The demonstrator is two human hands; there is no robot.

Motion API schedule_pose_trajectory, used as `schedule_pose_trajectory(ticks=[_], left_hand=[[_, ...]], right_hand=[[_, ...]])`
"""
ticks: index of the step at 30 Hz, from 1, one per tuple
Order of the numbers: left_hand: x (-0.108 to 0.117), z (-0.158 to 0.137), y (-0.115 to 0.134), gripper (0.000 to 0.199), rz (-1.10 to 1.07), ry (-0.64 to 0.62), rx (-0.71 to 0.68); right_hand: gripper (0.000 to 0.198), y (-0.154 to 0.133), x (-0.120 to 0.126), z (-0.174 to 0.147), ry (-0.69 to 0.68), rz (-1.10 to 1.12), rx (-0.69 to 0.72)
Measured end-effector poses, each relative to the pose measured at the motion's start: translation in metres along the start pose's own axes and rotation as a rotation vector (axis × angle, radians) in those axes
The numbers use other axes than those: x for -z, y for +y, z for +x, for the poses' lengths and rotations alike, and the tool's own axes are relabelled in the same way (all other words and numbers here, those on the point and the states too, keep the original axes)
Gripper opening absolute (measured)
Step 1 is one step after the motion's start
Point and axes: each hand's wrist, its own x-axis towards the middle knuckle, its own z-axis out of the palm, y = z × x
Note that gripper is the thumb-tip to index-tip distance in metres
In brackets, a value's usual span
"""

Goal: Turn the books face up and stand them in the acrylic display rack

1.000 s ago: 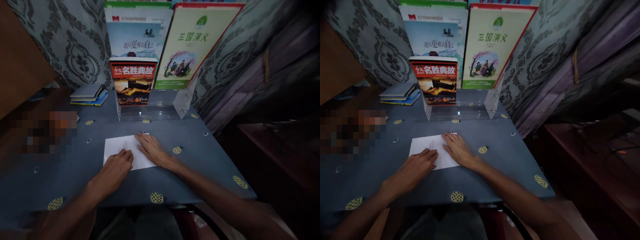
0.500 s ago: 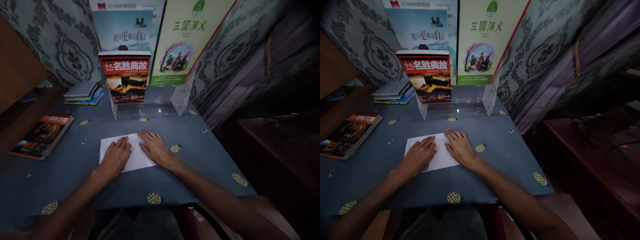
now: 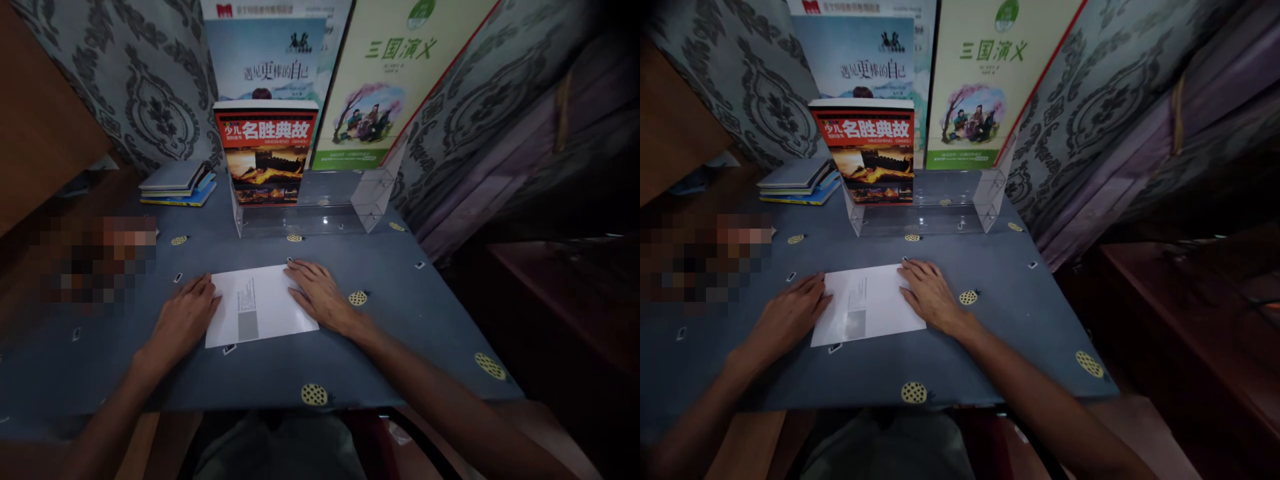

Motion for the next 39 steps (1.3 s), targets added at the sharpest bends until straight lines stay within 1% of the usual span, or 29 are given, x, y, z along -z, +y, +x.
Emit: schedule_pose_trajectory(ticks=[5, 8, 11, 14, 16, 17, 19, 21, 26, 28, 30, 32, 36, 37, 39], left_hand=[[0.012, 0.003, 0.008, 0.036, 0.100, -0.029, -0.004], [0.013, 0.003, 0.026, 0.034, 0.109, 0.021, -0.044], [0.000, 0.002, 0.057, 0.035, -0.014, 0.067, -0.180], [-0.019, 0.001, 0.086, 0.043, -0.155, 0.146, -0.314], [-0.028, 0.001, 0.096, 0.047, -0.218, 0.171, -0.339], [-0.030, 0.001, 0.098, 0.048, -0.236, 0.167, -0.334], [-0.031, -0.001, 0.092, 0.049, -0.241, 0.141, -0.317], [-0.030, -0.005, 0.080, 0.049, -0.219, 0.113, -0.294], [-0.032, -0.023, 0.042, 0.053, -0.136, 0.066, -0.141], [-0.035, -0.029, 0.032, 0.053, -0.117, 0.079, -0.087], [-0.038, -0.033, 0.028, 0.053, -0.103, 0.101, -0.066], [-0.040, -0.034, 0.027, 0.053, -0.090, 0.119, -0.066], [-0.049, -0.035, 0.026, 0.053, -0.062, 0.181, -0.091], [-0.053, -0.034, 0.024, 0.054, -0.053, 0.212, -0.101], [-0.065, -0.033, 0.020, 0.054, -0.030, 0.277, -0.117]], right_hand=[[0.039, 0.002, -0.001, -0.001, -0.002, 0.003, 0.015], [0.041, 0.002, -0.001, -0.002, -0.005, -0.004, 0.031], [0.045, 0.001, -0.002, -0.003, -0.011, -0.025, 0.044], [0.047, -0.001, -0.003, -0.003, -0.017, -0.057, 0.046], [0.047, -0.003, -0.003, -0.003, -0.024, -0.078, 0.046], [0.047, -0.003, -0.003, -0.003, -0.027, -0.086, 0.044], [0.047, -0.005, -0.003, -0.003, -0.032, -0.095, 0.036], [0.047, -0.005, -0.003, -0.003, -0.036, -0.096, 0.026], [0.046, -0.007, 0.001, -0.002, -0.048, -0.070, 0.008], [0.044, -0.012, 0.003, -0.001, -0.053, -0.062, -0.009], [0.041, -0.024, 0.002, -0.002, -0.071, -0.053, 0.004], [0.038, -0.039, -0.002, -0.004, -0.100, -0.030, 0.083], [0.041, -0.067, -0.012, -0.016, -0.171, 0.070, 0.357], [0.043, -0.070, -0.012, -0.021, -0.179, 0.098, 0.395], [0.047, -0.070, -0.006, -0.032, -0.187, 0.147, 0.407]])
